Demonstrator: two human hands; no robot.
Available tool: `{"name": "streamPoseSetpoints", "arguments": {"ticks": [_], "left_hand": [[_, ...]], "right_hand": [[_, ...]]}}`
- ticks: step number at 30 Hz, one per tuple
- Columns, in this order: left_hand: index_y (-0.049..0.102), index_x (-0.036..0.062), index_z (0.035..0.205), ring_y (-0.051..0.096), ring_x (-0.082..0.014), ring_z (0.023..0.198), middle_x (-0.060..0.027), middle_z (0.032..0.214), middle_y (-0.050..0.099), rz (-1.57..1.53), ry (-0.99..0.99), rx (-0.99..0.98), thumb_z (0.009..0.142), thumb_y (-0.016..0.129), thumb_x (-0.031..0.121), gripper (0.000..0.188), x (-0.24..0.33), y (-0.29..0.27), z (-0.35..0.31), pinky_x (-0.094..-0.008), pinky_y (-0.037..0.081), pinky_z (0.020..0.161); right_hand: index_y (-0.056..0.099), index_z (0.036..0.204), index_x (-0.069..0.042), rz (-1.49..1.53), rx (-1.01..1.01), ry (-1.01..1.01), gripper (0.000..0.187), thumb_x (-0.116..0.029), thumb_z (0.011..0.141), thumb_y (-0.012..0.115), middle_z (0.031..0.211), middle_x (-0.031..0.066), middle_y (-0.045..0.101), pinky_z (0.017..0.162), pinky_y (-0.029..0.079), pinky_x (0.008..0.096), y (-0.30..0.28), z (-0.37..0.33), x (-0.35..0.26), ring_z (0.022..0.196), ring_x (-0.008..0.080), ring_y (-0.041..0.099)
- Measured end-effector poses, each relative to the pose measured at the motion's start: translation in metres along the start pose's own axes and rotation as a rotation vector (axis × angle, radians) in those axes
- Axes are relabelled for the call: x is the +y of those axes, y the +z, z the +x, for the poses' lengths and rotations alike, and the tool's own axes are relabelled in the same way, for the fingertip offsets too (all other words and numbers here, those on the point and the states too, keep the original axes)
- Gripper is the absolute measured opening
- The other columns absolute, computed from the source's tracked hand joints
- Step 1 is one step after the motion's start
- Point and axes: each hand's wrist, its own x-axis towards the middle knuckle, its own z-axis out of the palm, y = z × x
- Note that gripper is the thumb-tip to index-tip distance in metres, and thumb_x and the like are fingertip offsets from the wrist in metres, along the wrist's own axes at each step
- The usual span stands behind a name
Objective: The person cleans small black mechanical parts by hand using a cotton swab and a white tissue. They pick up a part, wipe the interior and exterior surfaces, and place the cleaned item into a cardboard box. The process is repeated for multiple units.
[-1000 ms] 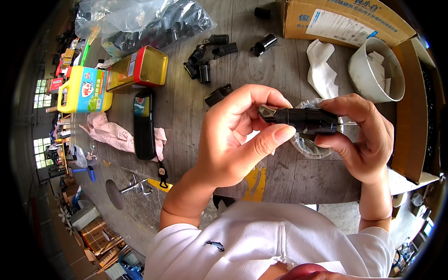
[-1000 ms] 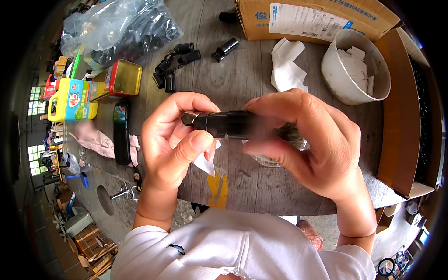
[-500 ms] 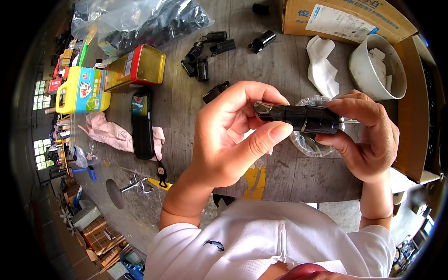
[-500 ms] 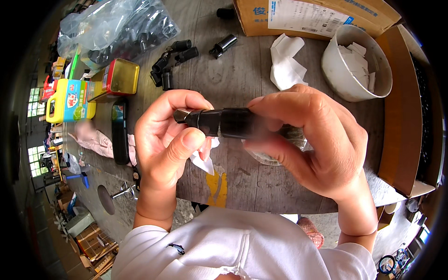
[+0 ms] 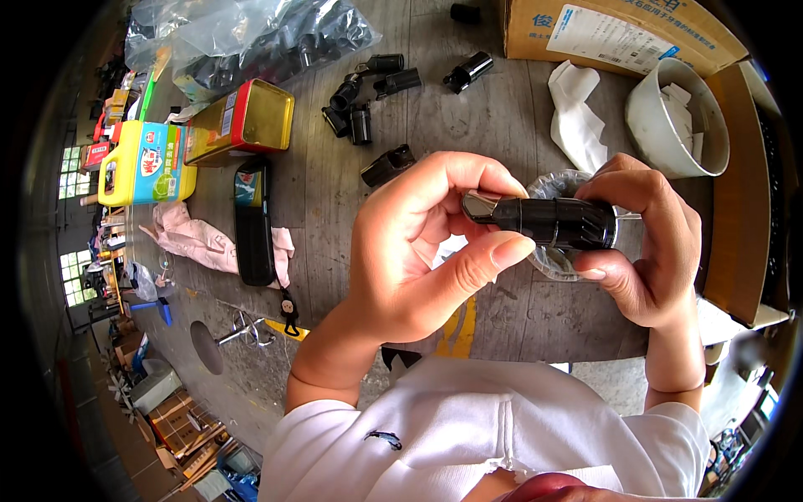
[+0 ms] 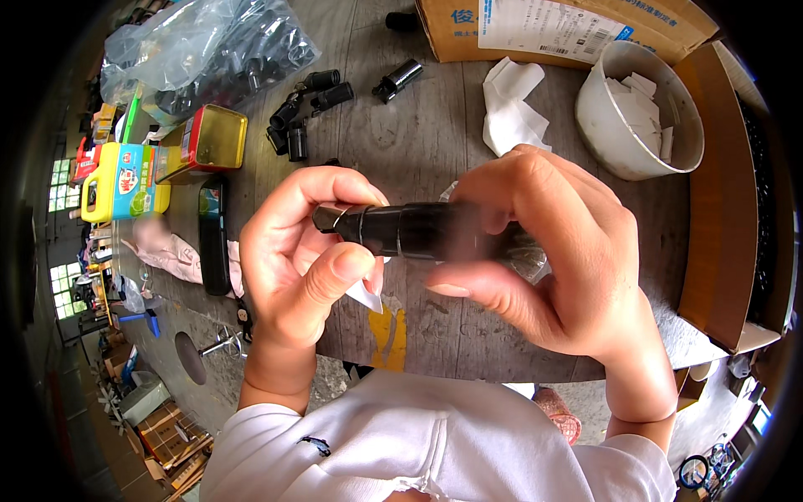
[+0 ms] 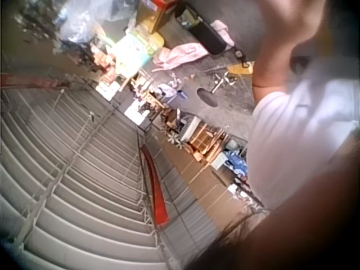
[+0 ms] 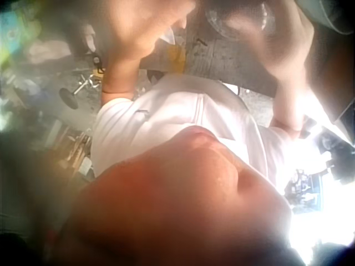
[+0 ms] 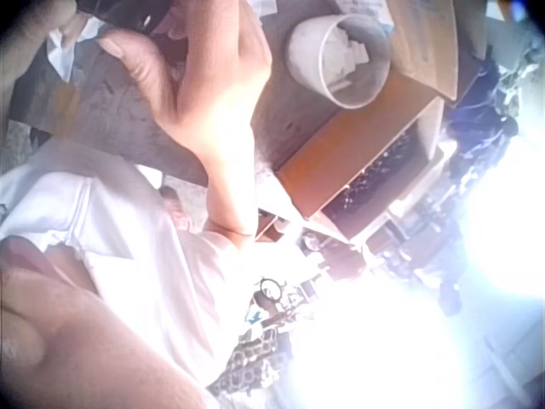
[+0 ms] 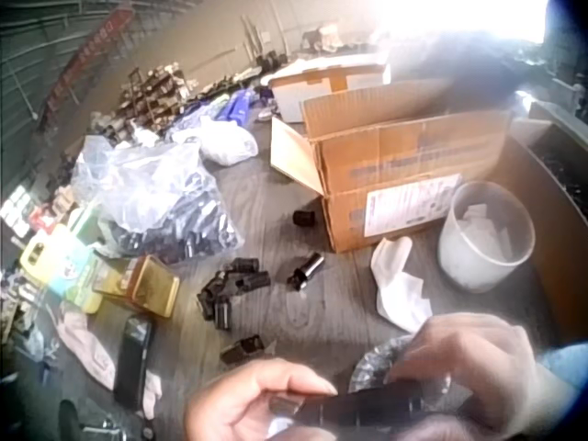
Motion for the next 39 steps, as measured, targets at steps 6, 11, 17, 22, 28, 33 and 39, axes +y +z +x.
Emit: {"name": "streamPoseSetpoints", "arguments": {"ticks": [6,11,17,22,28,33,39], "left_hand": [[0.05,-0.0071,0.104,0.054,-0.0108,0.059,-0.0099,0.086,0.057,0.021,-0.037,0.004,0.078,0.072,0.027,0.048,-0.001,-0.003,0.0,-0.0236,0.046,0.054],[0.05,-0.009,0.103,0.051,-0.0083,0.057,-0.0088,0.078,0.057,-0.039,-0.133,-0.037,0.079,0.071,0.029,0.049,0.0,-0.01,0.002,-0.0237,0.045,0.047],[0.05,-0.01,0.104,0.05,-0.007,0.056,-0.0088,0.075,0.057,-0.102,-0.173,-0.06,0.08,0.071,0.03,0.051,0.0,-0.011,0.004,-0.0229,0.045,0.045],[0.051,-0.0101,0.103,0.05,-0.0077,0.056,-0.009,0.075,0.057,-0.101,-0.155,-0.05,0.079,0.072,0.029,0.051,-0.001,-0.008,0.003,-0.0235,0.046,0.045],[0.052,-0.0099,0.103,0.053,-0.01,0.056,-0.0098,0.076,0.058,-0.06,-0.15,-0.047,0.078,0.073,0.028,0.05,-0.003,-0.008,0.002,-0.024,0.047,0.045],[0.052,-0.0088,0.102,0.056,-0.012,0.056,-0.0101,0.079,0.058,-0.048,-0.161,-0.036,0.077,0.074,0.025,0.048,-0.002,-0.003,0.001,-0.0228,0.047,0.048],[0.052,-0.0084,0.103,0.056,-0.012,0.057,-0.0103,0.08,0.058,0.004,-0.066,0.013,0.076,0.075,0.025,0.049,-0.002,0.001,-0.002,-0.0222,0.046,0.05]], "right_hand": [[0.053,0.097,0.007,0.021,0.022,-0.138,0.047,-0.03,0.076,0.072,0.078,0.0154,0.06,0.057,0.044,0.0314,0.001,0.001,0.003,0.062,0.0229,0.055],[0.056,0.101,0.003,-0.035,0.036,-0.311,0.036,-0.017,0.076,0.071,0.08,0.0166,0.061,0.059,0.045,0.0332,-0.002,0.008,0.007,0.064,0.0238,0.057],[0.057,0.103,0.0,-0.066,0.012,-0.301,0.036,-0.012,0.073,0.073,0.084,0.016,0.063,0.06,0.045,0.0325,-0.006,0.008,0.003,0.067,0.0232,0.059],[0.057,0.1,0.003,-0.082,0.03,-0.27,0.042,-0.019,0.07,0.075,0.08,0.0149,0.063,0.059,0.045,0.0321,-0.006,0.005,0.003,0.065,0.0237,0.059],[0.056,0.094,0.005,-0.105,0.073,-0.23,0.052,-0.034,0.066,0.076,0.073,0.0128,0.061,0.055,0.044,0.0311,0.001,0.004,0.005,0.061,0.023,0.057],[0.056,0.086,0.004,-0.139,0.003,-0.144,0.055,-0.046,0.069,0.071,0.067,0.0103,0.056,0.052,0.041,0.0301,0.002,0.002,0.002,0.056,0.0209,0.052],[0.056,0.085,0.005,-0.039,0.001,-0.094,0.053,-0.045,0.072,0.07,0.068,0.0106,0.055,0.053,0.042,0.0298,0.005,0.002,0.003,0.058,0.0213,0.052]]}}
